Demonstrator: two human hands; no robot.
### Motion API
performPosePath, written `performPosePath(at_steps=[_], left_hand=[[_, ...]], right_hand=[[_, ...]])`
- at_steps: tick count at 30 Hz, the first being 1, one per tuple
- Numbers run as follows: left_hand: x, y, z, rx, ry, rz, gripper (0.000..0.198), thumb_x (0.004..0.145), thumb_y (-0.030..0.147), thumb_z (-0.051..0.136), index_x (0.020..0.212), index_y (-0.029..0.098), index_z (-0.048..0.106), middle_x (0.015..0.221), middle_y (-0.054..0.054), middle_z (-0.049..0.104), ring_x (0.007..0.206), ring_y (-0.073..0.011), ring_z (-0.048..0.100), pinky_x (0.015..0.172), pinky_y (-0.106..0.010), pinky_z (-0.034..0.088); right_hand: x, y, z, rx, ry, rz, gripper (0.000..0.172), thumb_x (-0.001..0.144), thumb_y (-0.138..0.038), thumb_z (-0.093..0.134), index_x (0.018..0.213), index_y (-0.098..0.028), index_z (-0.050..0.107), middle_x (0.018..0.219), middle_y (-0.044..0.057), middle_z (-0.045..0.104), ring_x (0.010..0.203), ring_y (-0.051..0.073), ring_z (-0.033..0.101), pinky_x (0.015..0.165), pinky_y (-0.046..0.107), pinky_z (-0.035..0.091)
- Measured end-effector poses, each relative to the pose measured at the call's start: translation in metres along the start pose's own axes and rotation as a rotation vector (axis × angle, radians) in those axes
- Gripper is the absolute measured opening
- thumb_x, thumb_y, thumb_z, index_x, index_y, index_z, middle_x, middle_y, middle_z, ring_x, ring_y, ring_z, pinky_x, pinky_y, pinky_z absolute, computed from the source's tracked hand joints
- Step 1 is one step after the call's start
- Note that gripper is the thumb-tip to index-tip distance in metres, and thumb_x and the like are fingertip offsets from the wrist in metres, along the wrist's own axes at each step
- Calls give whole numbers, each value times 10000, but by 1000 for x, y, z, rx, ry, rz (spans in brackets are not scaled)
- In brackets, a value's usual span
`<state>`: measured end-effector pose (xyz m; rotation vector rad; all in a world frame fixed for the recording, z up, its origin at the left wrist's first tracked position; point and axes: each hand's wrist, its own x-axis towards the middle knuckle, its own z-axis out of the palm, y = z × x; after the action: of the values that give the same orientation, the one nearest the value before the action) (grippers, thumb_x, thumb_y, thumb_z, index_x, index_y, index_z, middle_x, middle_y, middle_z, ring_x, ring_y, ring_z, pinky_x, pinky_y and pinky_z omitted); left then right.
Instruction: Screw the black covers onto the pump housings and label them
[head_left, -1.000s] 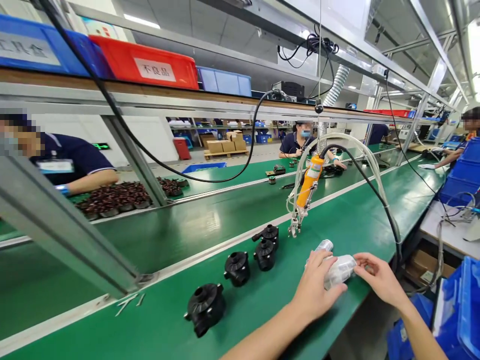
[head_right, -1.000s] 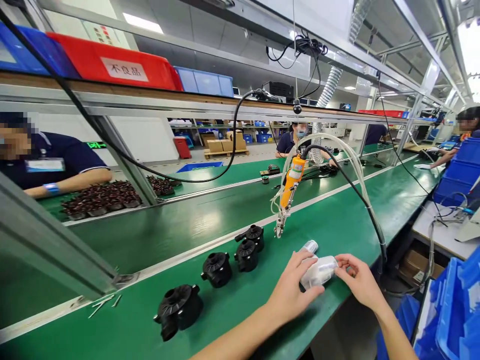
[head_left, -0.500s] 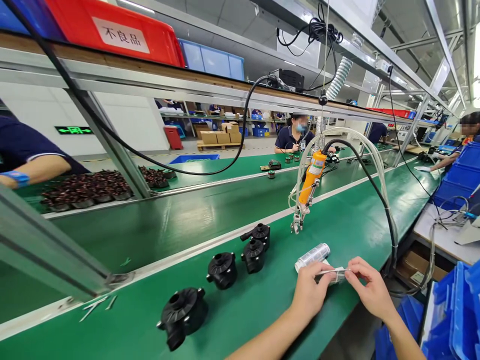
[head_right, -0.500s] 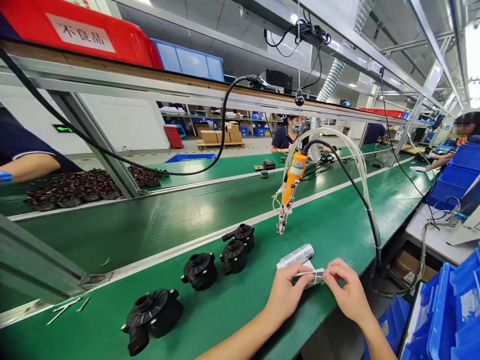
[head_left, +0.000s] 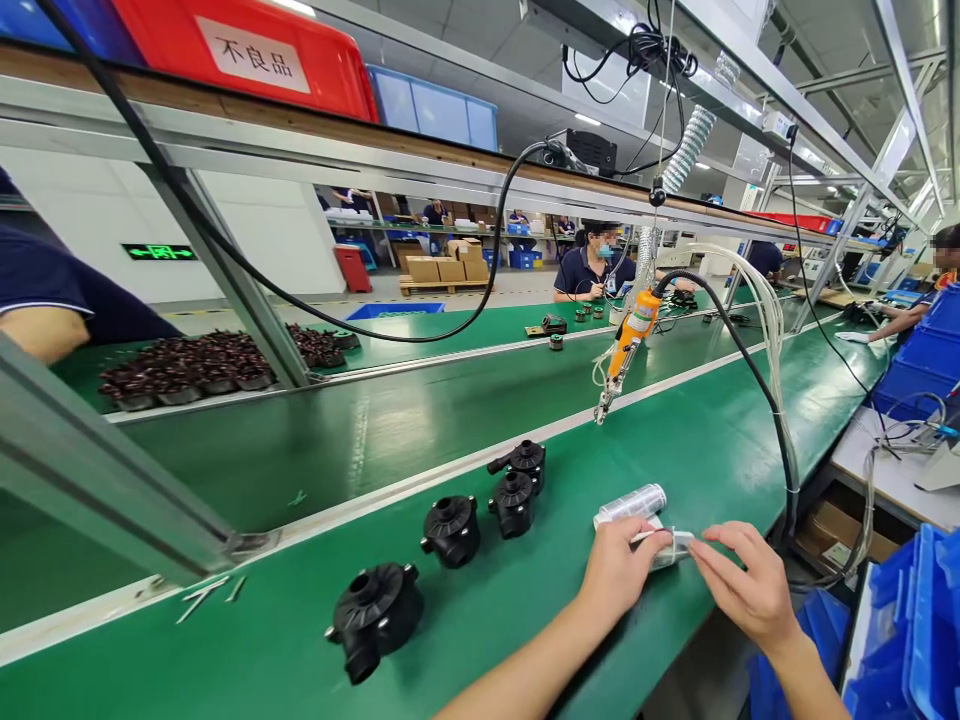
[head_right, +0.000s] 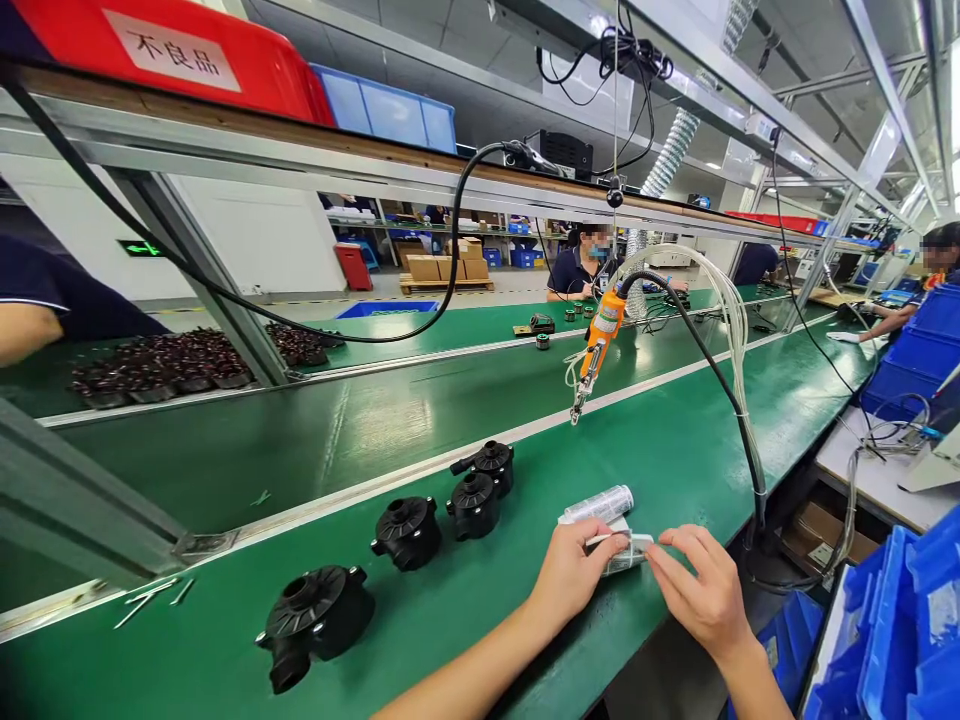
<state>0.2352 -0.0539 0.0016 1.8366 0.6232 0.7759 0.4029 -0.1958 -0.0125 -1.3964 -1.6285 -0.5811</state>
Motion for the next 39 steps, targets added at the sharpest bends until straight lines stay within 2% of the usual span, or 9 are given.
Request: performPosePath(at_steps=[7, 10, 12, 14, 17, 20, 25, 35, 39], left_hand=[[1, -5, -2, -43, -138, 84, 218, 865, 375, 727, 799, 174, 776, 753, -41, 742, 772, -225, 658, 729, -310, 467], [0, -9, -3, -77, -123, 143, 333, 777, 250, 805, 1098, 188, 748, 1012, -67, 773, 916, -243, 680, 821, -322, 501], [1, -11, -5, -81, -105, 130, 370, 798, 184, 762, 1166, 194, 722, 1018, -65, 773, 882, -227, 684, 798, -315, 506], [3, -11, -7, -79, -92, 107, 228, 870, 181, 685, 1089, 195, 750, 952, -57, 783, 829, -214, 689, 783, -315, 505], [5, -8, -10, -83, -89, 147, 140, 918, 223, 657, 978, 198, 781, 975, -64, 795, 899, -227, 701, 852, -331, 505], [4, -4, -10, -63, -84, 178, 159, 940, 251, 638, 893, 191, 778, 899, -65, 777, 877, -226, 686, 816, -321, 493], [3, -6, -8, 2, -91, 214, 210, 962, 261, 616, 829, 191, 763, 789, -47, 741, 800, -211, 657, 778, -315, 469], [5, -12, -7, -99, -160, 316, 228, 976, 298, 622, 900, 193, 810, 782, -63, 732, 744, -198, 636, 739, -305, 473], [4, -11, -7, -116, -157, 249, 210, 969, 309, 623, 912, 193, 788, 795, -49, 737, 729, -187, 624, 711, -290, 454]], right_hand=[[10, -9, 20, 248, -20, 403, 610, 962, -231, 690, 1517, -264, 442, 983, 42, 767, 1054, 255, 675, 986, 498, 563], [11, -10, 24, 209, 14, 373, 517, 950, -227, 702, 1433, -264, 521, 947, 37, 778, 1076, 269, 660, 1017, 528, 530], [7, -11, 24, 245, 47, 365, 506, 941, -220, 711, 1414, -253, 535, 900, 34, 777, 1070, 274, 670, 1028, 540, 527], [3, -14, 23, 320, 98, 410, 587, 931, -224, 724, 1467, -239, 483, 907, 37, 775, 1069, 271, 690, 1043, 544, 534], [-2, -17, 22, 363, 113, 488, 728, 930, -230, 723, 1563, -249, 365, 1229, 107, 734, 1169, 273, 686, 1074, 548, 532], [-2, -18, 24, 399, 44, 474, 702, 960, -209, 673, 1581, -285, 356, 1432, 132, 624, 1191, 261, 684, 1021, 500, 585], [1, -22, 27, 528, 8, 456, 663, 982, -169, 624, 1576, -312, 368, 1437, 130, 595, 1141, 231, 681, 904, 421, 646], [12, -30, 28, 667, 12, 575, 669, 971, -195, 640, 1566, -330, 365, 1441, 142, 546, 1156, 214, 631, 861, 343, 630], [12, -29, 28, 620, 35, 544, 646, 973, -190, 631, 1558, -309, 383, 1437, 153, 556, 1157, 223, 638, 865, 365, 637]])
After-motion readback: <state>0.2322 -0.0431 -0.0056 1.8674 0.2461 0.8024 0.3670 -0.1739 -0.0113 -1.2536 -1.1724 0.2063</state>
